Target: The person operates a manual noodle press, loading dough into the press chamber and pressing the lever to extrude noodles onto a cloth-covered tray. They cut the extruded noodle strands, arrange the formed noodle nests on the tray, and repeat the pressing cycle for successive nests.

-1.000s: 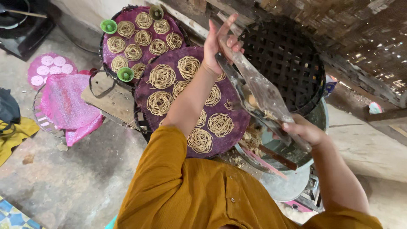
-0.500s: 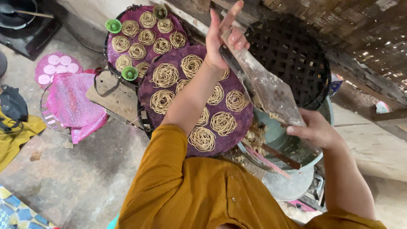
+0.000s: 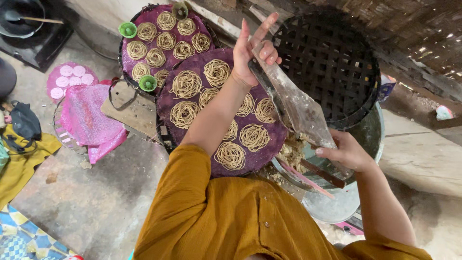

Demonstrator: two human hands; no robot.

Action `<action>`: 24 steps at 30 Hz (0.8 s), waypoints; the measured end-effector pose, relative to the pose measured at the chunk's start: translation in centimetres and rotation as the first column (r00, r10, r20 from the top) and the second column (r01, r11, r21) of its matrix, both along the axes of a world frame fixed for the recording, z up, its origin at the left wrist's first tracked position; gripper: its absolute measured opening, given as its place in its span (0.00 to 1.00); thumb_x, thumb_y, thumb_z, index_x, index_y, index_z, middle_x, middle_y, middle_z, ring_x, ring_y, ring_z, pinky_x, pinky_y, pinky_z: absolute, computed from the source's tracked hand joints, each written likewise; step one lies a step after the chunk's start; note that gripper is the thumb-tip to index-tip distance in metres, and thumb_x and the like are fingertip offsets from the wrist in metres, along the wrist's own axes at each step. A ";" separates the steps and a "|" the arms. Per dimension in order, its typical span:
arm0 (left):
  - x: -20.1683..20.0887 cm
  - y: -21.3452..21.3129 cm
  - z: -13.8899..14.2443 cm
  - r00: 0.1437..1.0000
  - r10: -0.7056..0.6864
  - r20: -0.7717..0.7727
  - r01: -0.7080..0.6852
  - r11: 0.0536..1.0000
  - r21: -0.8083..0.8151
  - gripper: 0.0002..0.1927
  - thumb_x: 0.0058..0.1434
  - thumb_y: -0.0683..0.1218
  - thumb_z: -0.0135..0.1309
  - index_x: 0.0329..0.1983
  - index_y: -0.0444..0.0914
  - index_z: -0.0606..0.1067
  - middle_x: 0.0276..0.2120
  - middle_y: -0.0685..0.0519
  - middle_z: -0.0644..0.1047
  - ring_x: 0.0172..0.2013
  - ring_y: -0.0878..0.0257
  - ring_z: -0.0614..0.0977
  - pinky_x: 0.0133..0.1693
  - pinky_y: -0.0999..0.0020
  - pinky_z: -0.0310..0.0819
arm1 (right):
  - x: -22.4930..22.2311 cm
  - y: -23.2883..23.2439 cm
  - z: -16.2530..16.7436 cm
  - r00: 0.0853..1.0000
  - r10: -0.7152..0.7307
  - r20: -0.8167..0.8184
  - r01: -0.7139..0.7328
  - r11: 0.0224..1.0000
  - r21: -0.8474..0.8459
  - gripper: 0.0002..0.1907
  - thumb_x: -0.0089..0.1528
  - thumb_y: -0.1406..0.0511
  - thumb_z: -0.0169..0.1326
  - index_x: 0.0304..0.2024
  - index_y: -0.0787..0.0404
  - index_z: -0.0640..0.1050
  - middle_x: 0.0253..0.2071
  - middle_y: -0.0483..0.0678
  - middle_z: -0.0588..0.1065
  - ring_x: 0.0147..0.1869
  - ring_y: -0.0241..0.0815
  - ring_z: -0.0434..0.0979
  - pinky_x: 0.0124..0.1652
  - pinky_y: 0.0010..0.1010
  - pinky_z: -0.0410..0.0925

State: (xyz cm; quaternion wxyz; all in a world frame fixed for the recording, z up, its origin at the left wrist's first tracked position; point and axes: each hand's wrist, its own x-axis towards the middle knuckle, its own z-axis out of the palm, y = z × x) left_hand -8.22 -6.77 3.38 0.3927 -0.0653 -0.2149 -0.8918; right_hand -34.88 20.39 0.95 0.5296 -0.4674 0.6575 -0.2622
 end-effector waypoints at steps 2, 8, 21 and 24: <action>-0.4 -0.3 0.1 0.998 -0.056 -0.005 0.056 0.998 0.027 0.41 0.68 0.74 0.34 0.75 0.45 0.61 0.21 0.55 0.68 0.29 0.57 0.75 0.49 0.56 0.73 | -0.2 -0.1 -0.6 0.999 0.004 -0.044 -0.005 1.000 -0.029 0.36 0.50 0.61 0.67 0.58 0.72 0.76 0.47 0.52 0.80 0.49 0.40 0.77 0.49 0.33 0.70; -0.5 -0.8 0.6 0.998 0.038 0.042 -0.042 0.995 0.094 0.43 0.67 0.75 0.36 0.75 0.43 0.61 0.27 0.51 0.74 0.34 0.55 0.78 0.53 0.54 0.72 | 0.2 -1.0 -1.5 1.000 0.025 0.013 -0.022 0.989 -0.146 0.35 0.50 0.62 0.67 0.58 0.71 0.76 0.48 0.49 0.80 0.50 0.35 0.76 0.51 0.28 0.69; 21.4 4.5 1.7 0.826 0.557 0.089 -0.538 0.826 -0.171 0.41 0.70 0.75 0.40 0.76 0.47 0.67 0.63 0.52 0.75 0.64 0.54 0.75 0.69 0.48 0.61 | -4.1 2.0 0.1 0.906 -0.179 0.383 0.278 0.935 -0.221 0.27 0.59 0.60 0.57 0.55 0.72 0.76 0.44 0.55 0.80 0.43 0.46 0.81 0.45 0.35 0.73; 30.7 11.9 -1.5 0.556 0.826 0.090 -0.831 0.550 0.086 0.37 0.66 0.71 0.42 0.73 0.50 0.68 0.52 0.54 0.80 0.52 0.59 0.82 0.61 0.53 0.73 | -6.1 2.2 1.4 0.897 -0.352 0.265 0.410 0.888 -0.206 0.27 0.60 0.60 0.57 0.56 0.71 0.74 0.43 0.54 0.79 0.41 0.46 0.81 0.42 0.36 0.74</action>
